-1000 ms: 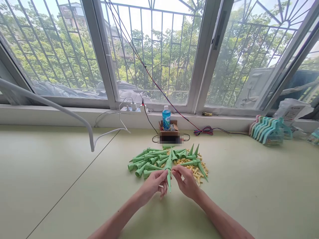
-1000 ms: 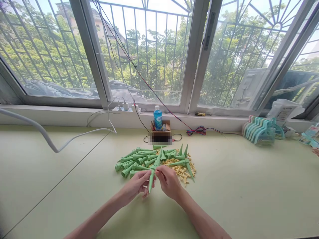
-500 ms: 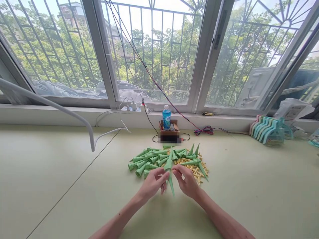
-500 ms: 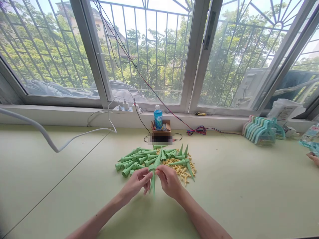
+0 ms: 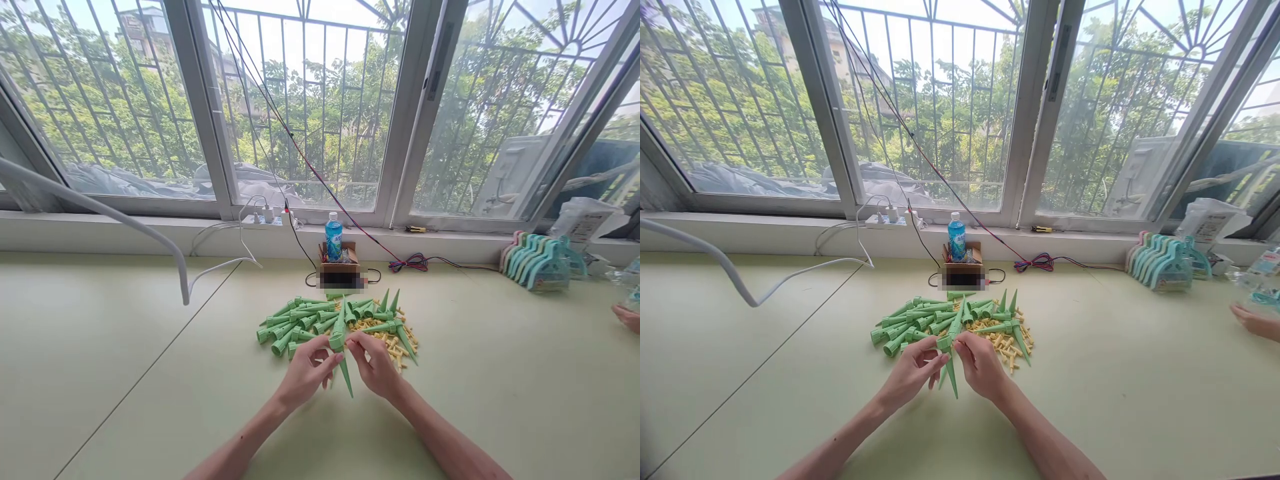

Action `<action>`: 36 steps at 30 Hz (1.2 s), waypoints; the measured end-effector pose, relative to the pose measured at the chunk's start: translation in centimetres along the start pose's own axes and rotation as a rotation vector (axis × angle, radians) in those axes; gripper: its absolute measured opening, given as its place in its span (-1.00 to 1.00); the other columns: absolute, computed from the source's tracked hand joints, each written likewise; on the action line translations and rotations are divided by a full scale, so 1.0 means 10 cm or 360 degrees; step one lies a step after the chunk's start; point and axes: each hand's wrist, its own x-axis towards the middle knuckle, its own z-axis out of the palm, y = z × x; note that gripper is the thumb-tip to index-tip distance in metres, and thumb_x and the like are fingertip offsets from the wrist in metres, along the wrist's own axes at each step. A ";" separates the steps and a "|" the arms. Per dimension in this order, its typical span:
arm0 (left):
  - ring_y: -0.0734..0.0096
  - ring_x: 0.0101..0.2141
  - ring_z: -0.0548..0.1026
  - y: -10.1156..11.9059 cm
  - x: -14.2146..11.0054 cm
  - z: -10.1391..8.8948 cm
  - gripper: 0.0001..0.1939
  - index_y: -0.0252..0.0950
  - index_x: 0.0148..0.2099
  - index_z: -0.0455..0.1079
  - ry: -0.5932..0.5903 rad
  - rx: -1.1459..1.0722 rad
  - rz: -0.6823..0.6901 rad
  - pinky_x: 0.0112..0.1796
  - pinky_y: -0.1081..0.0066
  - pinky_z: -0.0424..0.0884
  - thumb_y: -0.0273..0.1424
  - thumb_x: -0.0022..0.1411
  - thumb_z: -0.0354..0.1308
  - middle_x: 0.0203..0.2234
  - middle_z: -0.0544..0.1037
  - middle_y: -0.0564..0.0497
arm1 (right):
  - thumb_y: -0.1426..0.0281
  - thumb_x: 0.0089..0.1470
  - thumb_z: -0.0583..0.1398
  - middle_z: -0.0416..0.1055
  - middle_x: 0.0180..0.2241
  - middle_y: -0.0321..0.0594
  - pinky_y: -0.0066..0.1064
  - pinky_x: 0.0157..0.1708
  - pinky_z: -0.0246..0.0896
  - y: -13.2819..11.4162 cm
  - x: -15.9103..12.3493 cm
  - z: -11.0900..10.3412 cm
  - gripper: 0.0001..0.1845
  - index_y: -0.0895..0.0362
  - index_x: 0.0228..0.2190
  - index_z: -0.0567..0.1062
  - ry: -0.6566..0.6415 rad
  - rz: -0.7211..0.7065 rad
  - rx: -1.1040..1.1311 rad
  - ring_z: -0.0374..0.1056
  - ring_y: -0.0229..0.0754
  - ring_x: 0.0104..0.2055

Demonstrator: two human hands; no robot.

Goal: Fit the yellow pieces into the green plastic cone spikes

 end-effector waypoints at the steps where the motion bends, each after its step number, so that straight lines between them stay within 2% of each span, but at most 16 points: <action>1: 0.51 -0.64 0.36 0.00 0.00 0.00 -0.73 -0.31 -0.34 0.38 0.0003 0.0008 0.0014 -0.66 0.55 0.33 -0.20 0.14 0.29 -0.64 0.28 0.16 | 0.32 0.35 -0.05 0.30 -0.53 -0.29 -0.46 -0.51 0.07 0.00 0.00 0.00 -0.68 0.11 -0.40 0.35 -0.0002 0.0002 0.0006 0.16 -0.26 -0.54; 11: 0.49 -0.53 0.38 -0.01 -0.02 0.00 -0.72 -0.26 -0.15 0.54 0.0059 0.0211 0.0143 -0.64 0.53 0.39 -0.20 0.19 0.23 -0.37 0.35 0.00 | 0.33 0.33 -0.04 0.26 -0.56 -0.32 -0.48 -0.52 0.05 0.01 -0.03 0.01 -0.68 0.11 -0.45 0.33 -0.0017 0.0074 0.0008 0.12 -0.27 -0.54; 20: 0.46 -0.49 0.37 0.05 -0.04 0.01 -0.73 -0.20 -0.10 0.53 0.0084 0.0298 0.0174 -0.56 0.51 0.41 -0.21 0.21 0.21 -0.30 0.42 -0.04 | 0.33 0.33 -0.03 0.20 -0.60 -0.36 -0.48 -0.55 0.02 0.01 -0.03 0.01 -0.68 0.10 -0.46 0.32 0.0022 0.0052 -0.0018 0.08 -0.29 -0.59; 25: 0.51 -0.57 0.39 0.01 -0.01 0.01 -0.61 -0.26 -0.07 0.38 0.0082 0.0097 -0.0003 -0.65 0.54 0.35 -0.12 0.17 0.24 -0.39 0.43 0.02 | 0.33 0.34 -0.05 0.23 -0.59 -0.35 -0.48 -0.54 0.03 0.01 -0.03 0.02 -0.69 0.10 -0.42 0.33 0.0152 0.0040 -0.0063 0.12 -0.29 -0.58; 29: 0.55 -0.66 0.38 -0.02 0.03 0.01 -0.56 -0.33 -0.29 0.36 -0.0065 -0.0123 -0.0148 -0.70 0.55 0.28 0.01 0.20 0.14 -0.47 0.40 0.06 | 0.34 0.35 -0.04 0.22 -0.59 -0.36 -0.49 -0.54 0.03 -0.01 -0.03 0.00 -0.70 0.10 -0.41 0.33 0.0237 0.0028 -0.0105 0.12 -0.30 -0.59; 33: 0.52 -0.65 0.38 0.00 0.04 0.00 -0.37 -0.40 -0.34 0.42 -0.0237 -0.0406 -0.0428 -0.68 0.52 0.29 0.13 0.23 -0.02 -0.51 0.44 -0.01 | 0.36 0.34 -0.03 0.24 -0.58 -0.34 -0.49 -0.53 0.04 0.00 -0.03 0.01 -0.71 0.10 -0.41 0.34 0.0200 -0.0004 -0.0100 0.13 -0.29 -0.58; 36: 0.51 -0.63 0.39 0.00 0.03 -0.01 -0.34 -0.43 -0.30 0.46 -0.0308 -0.0550 -0.0511 -0.67 0.52 0.29 0.14 0.23 -0.02 -0.49 0.47 -0.06 | 0.36 0.34 -0.03 0.31 -0.54 -0.30 -0.48 -0.49 0.08 0.01 -0.03 0.02 -0.71 0.11 -0.40 0.37 0.0106 -0.0017 -0.0037 0.19 -0.27 -0.54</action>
